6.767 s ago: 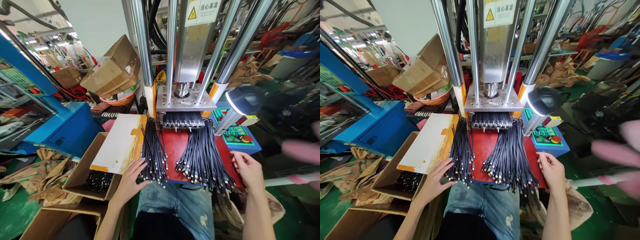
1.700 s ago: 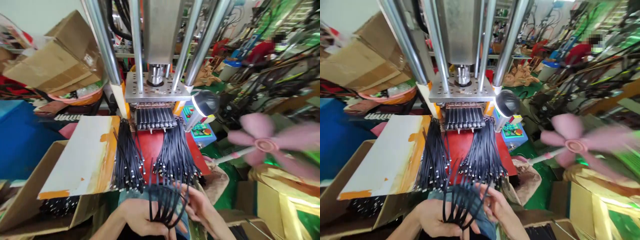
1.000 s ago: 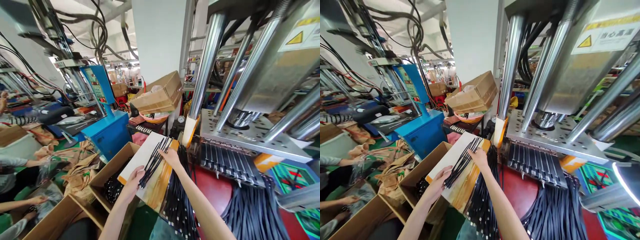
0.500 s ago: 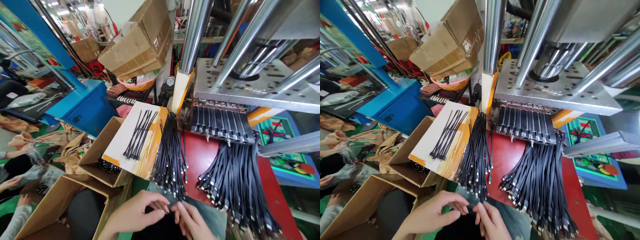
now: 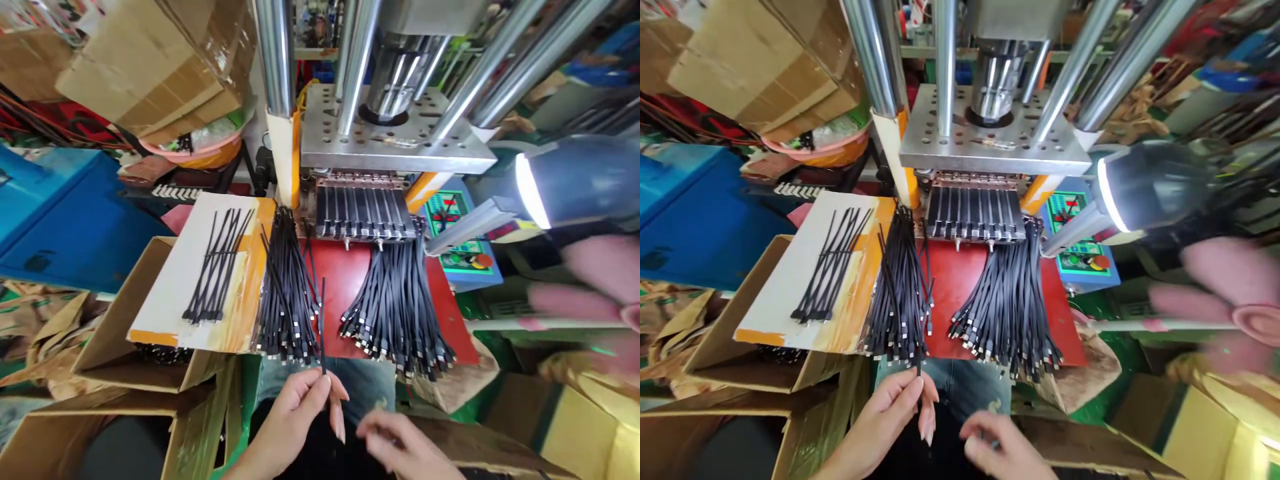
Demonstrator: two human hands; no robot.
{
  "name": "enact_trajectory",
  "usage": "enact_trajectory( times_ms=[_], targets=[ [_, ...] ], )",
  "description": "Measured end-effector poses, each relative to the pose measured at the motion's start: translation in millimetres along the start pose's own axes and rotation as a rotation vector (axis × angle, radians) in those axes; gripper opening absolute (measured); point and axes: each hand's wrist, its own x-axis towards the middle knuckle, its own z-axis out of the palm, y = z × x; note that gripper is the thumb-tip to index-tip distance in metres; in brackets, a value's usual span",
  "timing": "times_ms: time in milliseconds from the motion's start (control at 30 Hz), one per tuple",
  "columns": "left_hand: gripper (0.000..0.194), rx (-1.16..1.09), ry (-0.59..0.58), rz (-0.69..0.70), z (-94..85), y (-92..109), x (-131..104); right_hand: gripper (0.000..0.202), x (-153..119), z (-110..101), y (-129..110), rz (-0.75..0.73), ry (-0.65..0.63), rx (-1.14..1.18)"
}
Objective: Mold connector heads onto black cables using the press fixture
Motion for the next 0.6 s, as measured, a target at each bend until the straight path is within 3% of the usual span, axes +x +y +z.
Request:
enact_trajectory(
  times_ms=[133,267,367,467,600],
  targets=[
    [0.063,0.397,-0.035,0.033,8.5,10,11,0.07,19,-4,-18,0.02,0.438,0.495],
    [0.051,0.721,-0.037,0.039,16.5,10,22,0.07,32,11,-25,-0.103,0.545,0.637],
    [0.049,0.798,-0.059,0.05,23.2,6,30,0.071,24,14,-17,-0.164,0.543,0.489],
    [0.05,0.663,-0.13,0.016,28.1,2,39,0.073,0,12,-7,-0.226,0.508,0.162],
    [0.066,0.07,-0.188,-0.184,32.8,1,48,0.071,-28,19,-4,-0.325,0.15,-0.178]
  ],
)
